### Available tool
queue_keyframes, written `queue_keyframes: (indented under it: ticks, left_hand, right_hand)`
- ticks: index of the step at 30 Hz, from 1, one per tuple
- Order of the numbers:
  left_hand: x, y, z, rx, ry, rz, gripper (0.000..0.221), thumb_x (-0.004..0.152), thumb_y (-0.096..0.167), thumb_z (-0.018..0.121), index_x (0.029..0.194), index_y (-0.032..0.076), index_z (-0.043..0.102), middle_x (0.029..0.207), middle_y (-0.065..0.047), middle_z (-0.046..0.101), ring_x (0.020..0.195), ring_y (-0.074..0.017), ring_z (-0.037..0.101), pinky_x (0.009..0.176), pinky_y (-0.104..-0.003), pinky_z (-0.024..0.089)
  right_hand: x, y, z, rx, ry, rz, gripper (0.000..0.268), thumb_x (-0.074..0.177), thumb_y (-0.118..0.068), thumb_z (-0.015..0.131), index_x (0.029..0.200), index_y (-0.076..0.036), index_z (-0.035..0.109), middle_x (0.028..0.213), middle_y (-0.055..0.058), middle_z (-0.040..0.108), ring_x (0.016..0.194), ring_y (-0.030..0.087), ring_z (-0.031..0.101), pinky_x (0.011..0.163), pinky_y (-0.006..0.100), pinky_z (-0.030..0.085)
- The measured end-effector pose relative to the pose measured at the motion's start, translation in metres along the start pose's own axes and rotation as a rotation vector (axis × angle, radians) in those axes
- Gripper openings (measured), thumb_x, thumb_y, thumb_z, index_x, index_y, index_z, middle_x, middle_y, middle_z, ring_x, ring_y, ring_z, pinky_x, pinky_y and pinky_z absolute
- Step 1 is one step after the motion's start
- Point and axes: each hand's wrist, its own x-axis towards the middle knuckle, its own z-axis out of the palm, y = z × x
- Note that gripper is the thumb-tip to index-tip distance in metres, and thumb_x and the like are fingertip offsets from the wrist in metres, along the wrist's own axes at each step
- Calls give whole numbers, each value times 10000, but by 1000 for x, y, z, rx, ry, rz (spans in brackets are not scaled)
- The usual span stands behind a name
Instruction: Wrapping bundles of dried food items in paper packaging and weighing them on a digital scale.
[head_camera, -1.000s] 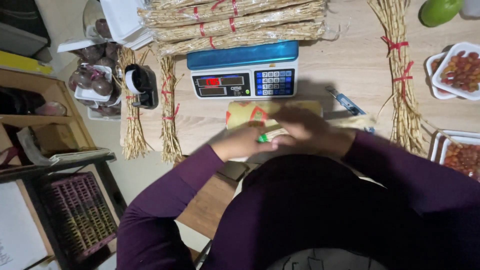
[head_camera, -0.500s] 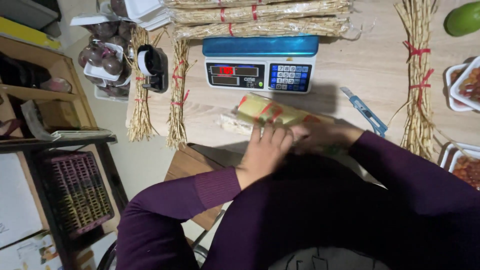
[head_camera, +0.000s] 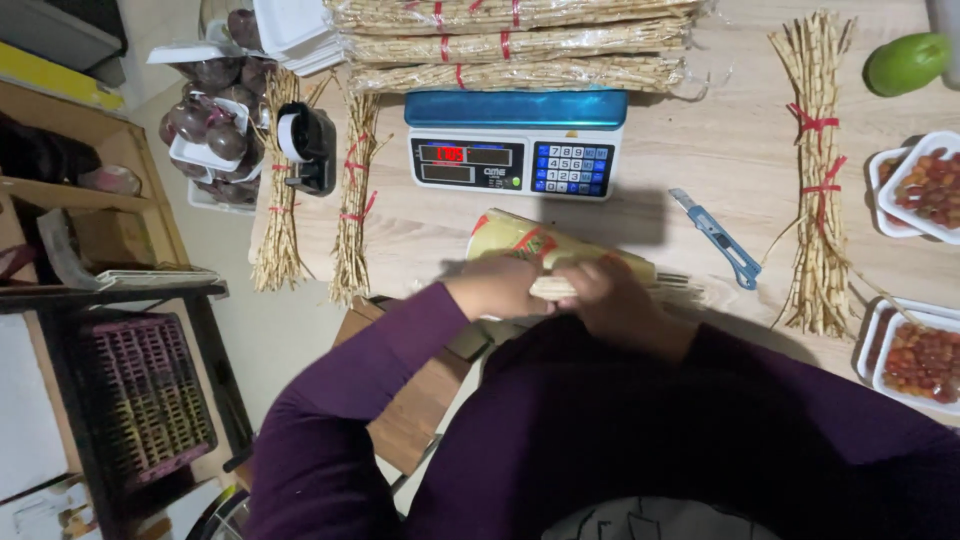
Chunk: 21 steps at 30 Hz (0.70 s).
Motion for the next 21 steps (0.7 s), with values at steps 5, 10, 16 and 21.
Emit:
queue_keyframes:
  ticks: [5,10,16,21]
  left_hand:
    - [9,33,36,429,426,-63,628,783,452,834,1279,103,671,1250,-180,642,1201,-388,519,1008,-566,336]
    - [41,15,64,570,1034,196,565,706,368,868,1142,71,666,999,-210,641,912,-404,608,841,-524,418]
    - [11,2,-10,-66,442,55,651,897,613,599,1201,40,643,942,-241,731,909,-458,719,780,-569,538]
    - [50,-41,-13,-404,-182,-23,711,937,608,565,1062,-77,707,785,-176,698,687,-235,716,511,-255,613]
  right_hand:
    - [6,46,13,823,-228,234,383,1005,-365,582,1283,-116,667,1039,173,726,1067,390,686,1002,501,478]
    - [41,55,-59,1202,-480,309,459,924,-367,576,1228,-67,742,1124,134,726,1126,298,644,1040,485,435]
    - [64,29,-85,237,-406,105,719,758,-556,747,1370,-231,556,1113,66,627,1078,375,635,832,587,519]
    - [20,2,-50,-185,62,-75,891,858,-765,432,1504,-152,448,1168,92,614,1005,276,603,849,458,473]
